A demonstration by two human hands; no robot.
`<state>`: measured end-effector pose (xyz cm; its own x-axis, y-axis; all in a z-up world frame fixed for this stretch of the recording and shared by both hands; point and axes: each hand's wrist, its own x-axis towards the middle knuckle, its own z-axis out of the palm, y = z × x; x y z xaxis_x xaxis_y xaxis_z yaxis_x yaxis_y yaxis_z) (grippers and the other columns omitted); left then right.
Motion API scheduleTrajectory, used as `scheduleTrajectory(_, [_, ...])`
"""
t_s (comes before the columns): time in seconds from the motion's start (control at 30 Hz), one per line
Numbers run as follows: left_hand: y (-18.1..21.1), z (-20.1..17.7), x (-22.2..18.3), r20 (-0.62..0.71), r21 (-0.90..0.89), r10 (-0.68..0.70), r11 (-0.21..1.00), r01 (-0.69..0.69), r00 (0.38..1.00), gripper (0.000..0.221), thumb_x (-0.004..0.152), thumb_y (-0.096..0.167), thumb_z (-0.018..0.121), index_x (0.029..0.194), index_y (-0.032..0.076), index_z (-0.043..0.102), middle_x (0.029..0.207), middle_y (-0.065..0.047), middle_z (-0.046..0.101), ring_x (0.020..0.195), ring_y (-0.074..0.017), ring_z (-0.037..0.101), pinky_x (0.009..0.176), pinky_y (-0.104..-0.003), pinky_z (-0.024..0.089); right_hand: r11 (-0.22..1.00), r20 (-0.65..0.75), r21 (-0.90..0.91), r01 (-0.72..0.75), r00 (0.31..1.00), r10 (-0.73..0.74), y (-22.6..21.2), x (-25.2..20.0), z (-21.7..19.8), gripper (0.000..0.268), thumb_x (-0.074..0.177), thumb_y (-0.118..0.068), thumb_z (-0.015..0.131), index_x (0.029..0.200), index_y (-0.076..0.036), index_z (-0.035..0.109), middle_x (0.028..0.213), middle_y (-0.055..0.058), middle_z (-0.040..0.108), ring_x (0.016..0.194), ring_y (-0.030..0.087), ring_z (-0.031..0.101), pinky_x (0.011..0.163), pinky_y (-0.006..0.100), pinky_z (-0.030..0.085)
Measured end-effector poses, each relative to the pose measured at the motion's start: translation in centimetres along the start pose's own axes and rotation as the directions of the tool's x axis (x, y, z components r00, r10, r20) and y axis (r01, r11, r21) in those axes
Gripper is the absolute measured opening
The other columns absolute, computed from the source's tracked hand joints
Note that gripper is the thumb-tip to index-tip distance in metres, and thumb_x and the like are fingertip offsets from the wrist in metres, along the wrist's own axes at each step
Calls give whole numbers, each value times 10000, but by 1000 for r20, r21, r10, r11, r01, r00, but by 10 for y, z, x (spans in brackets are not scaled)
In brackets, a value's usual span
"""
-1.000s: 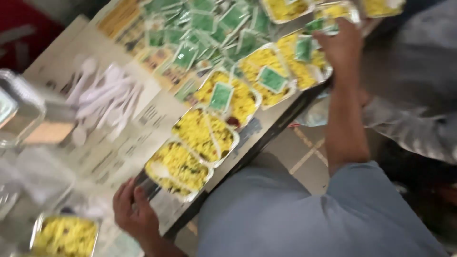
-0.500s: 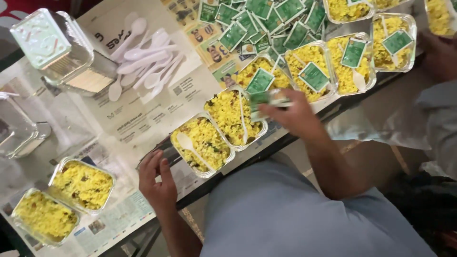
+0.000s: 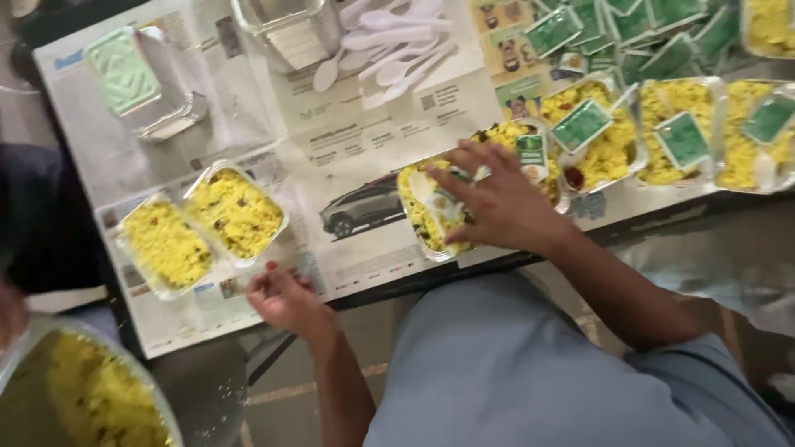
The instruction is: The person places green condiment packets into aluminum trays filled with yellow rice and sets plastic spoons into the trays, working through the trays one at a time on a newspaper-covered table while another person fills trays from a large basin of rice.
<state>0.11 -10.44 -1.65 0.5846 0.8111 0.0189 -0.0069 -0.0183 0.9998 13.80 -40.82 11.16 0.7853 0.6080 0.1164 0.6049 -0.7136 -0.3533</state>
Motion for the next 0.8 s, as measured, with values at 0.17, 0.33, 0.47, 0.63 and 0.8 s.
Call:
scheduleTrajectory(0.17, [30, 11, 24, 22, -231, -272, 935, 270, 962, 395, 1026, 160, 665, 1371, 103, 483, 978, -77, 720, 614, -107, 579, 535, -236, 463, 998, -139, 19, 58, 989, -54, 26, -2, -6, 809, 855, -491, 771, 1503, -95, 494, 1518, 193, 534, 1404, 405, 464, 1169, 538, 299])
scheduleTrajectory(0.33, [-1, -9, 46, 107, -268, -192, 939, 214, 976, 304, 1045, 26, 679, 1329, 1, 575, 1045, -68, 697, 699, -128, 601, 633, -254, 499, 968, -222, 51, -247, 942, 252, 102, 31, -9, 429, 1027, -327, 707, 1399, -126, 636, 1405, 129, 655, 1210, 302, 639, 1077, 466, 461])
scheduleTrajectory(0.47, [0, -3, 46, 105, -262, -178, 944, 200, 978, 306, 997, -63, 652, 1290, -4, 588, 1057, -49, 701, 745, -109, 605, 665, -243, 498, 959, -114, 42, -281, 952, 284, 117, 73, 1, 260, 1010, -234, 688, 1248, -142, 739, 1250, 93, 745, 954, 255, 705, 902, 424, 537])
scheduleTrajectory(0.63, [5, 14, 39, 107, -247, -235, 935, 254, 966, 325, 973, -89, 638, 1275, 12, 573, 1035, -69, 702, 743, -108, 607, 645, -232, 485, 987, -109, -88, 133, 984, -142, 104, 131, 49, 245, 927, -171, 712, 1162, -131, 768, 1126, 95, 748, 946, 259, 698, 836, 427, 536])
scheduleTrajectory(0.8, [14, 47, 24, 237, -219, -276, 919, 328, 932, 354, 975, -85, 628, 1310, 9, 565, 1064, -91, 701, 778, -104, 618, 637, -241, 493, 957, -107, -147, 251, 958, -267, 92, 155, 45, 115, 842, -132, 773, 951, -94, 770, 965, 105, 716, 901, 295, 685, 774, 462, 525])
